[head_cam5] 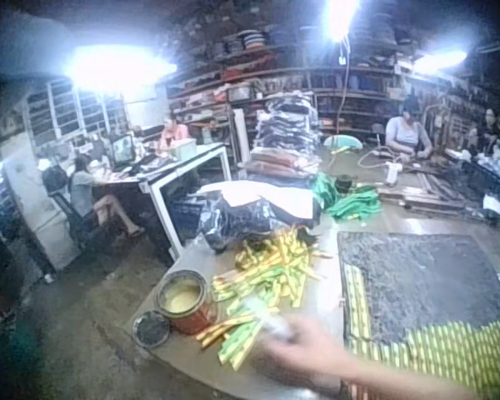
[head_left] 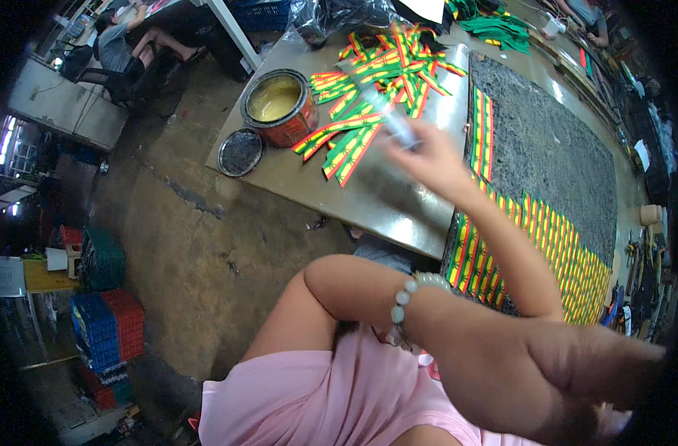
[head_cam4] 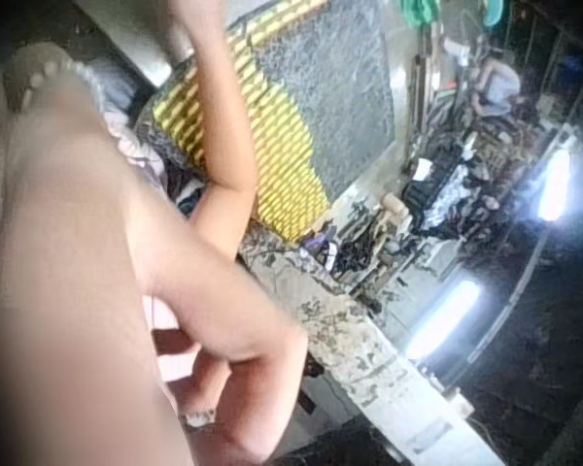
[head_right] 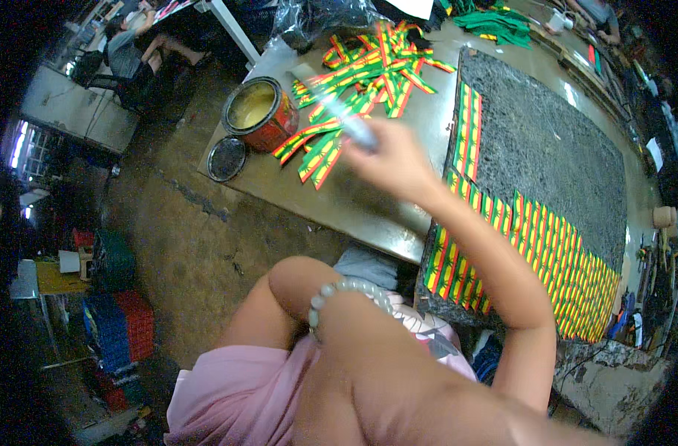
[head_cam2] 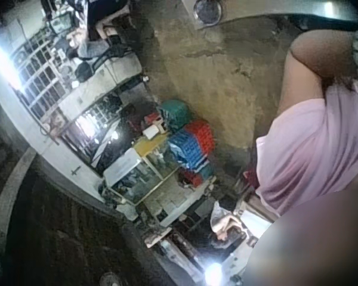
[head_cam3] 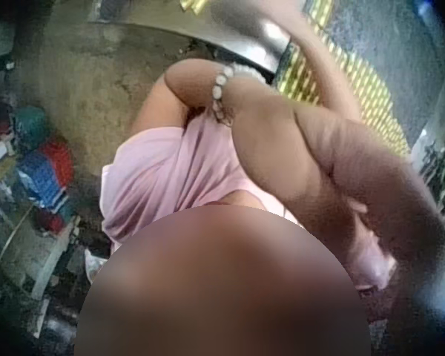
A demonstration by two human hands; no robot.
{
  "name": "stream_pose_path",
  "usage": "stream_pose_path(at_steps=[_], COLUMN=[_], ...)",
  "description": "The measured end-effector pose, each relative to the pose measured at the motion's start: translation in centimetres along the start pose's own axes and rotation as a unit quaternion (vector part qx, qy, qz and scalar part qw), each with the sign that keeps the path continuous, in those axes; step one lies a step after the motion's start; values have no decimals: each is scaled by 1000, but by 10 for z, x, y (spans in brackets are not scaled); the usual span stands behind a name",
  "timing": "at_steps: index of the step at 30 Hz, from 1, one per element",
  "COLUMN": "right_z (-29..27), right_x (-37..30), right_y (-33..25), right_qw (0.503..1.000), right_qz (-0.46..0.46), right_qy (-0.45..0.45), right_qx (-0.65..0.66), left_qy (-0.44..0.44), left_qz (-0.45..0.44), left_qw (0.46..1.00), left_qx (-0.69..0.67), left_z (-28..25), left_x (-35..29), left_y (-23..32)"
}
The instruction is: The person applies a liquid from a small can onto a dark textured mat using a brush, then places colorful patterned strips onto the mat in rows. The person repeatedly dips the brush into the can and arranges the strips by hand.
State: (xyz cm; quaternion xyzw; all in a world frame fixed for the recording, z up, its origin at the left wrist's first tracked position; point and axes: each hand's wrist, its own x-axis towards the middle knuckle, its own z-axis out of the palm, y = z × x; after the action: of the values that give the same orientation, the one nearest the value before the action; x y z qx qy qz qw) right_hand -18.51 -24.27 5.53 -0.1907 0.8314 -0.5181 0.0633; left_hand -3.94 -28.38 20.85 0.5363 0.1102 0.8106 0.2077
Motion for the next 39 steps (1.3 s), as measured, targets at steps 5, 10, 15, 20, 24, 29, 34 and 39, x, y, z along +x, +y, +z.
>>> stream_pose_path(at_steps=[5, 10, 15, 20, 24, 29, 34, 39], right_z=[141, 205, 206, 145, 75, 54, 67, 74], right_x=[45, 73, 59, 87, 135, 147, 153, 153], right_y=[-39, -40, -52, -77, -67, -33, -20, -27], right_qw=[971, 939, 904, 930, 998, 997, 992, 986], right_qz=[-188, -240, -289, -325, -28, -5, -46, -49], right_qy=[-92, -81, -86, 97, 54, 71, 103, 126], right_qx=[-115, -231, -304, -144, -3, -29, -63, -99], left_qy=[-11, -1, 5, 4, 4, -7, -9, -17], left_qz=[41, 53, 62, 76, 85, 82, 78, 79], left_qw=[998, 998, 997, 996, 995, 996, 996, 996], left_qx=[-34, -45, -40, -50, -46, -43, -39, -42], left_z=[8, 6, 2, 1, -2, -4, -10, -12], left_x=[-4, -11, -19, -21, -19, -11, -6, 0], left_y=[-14, -10, 1, 5, 3, -3, -14, -23])
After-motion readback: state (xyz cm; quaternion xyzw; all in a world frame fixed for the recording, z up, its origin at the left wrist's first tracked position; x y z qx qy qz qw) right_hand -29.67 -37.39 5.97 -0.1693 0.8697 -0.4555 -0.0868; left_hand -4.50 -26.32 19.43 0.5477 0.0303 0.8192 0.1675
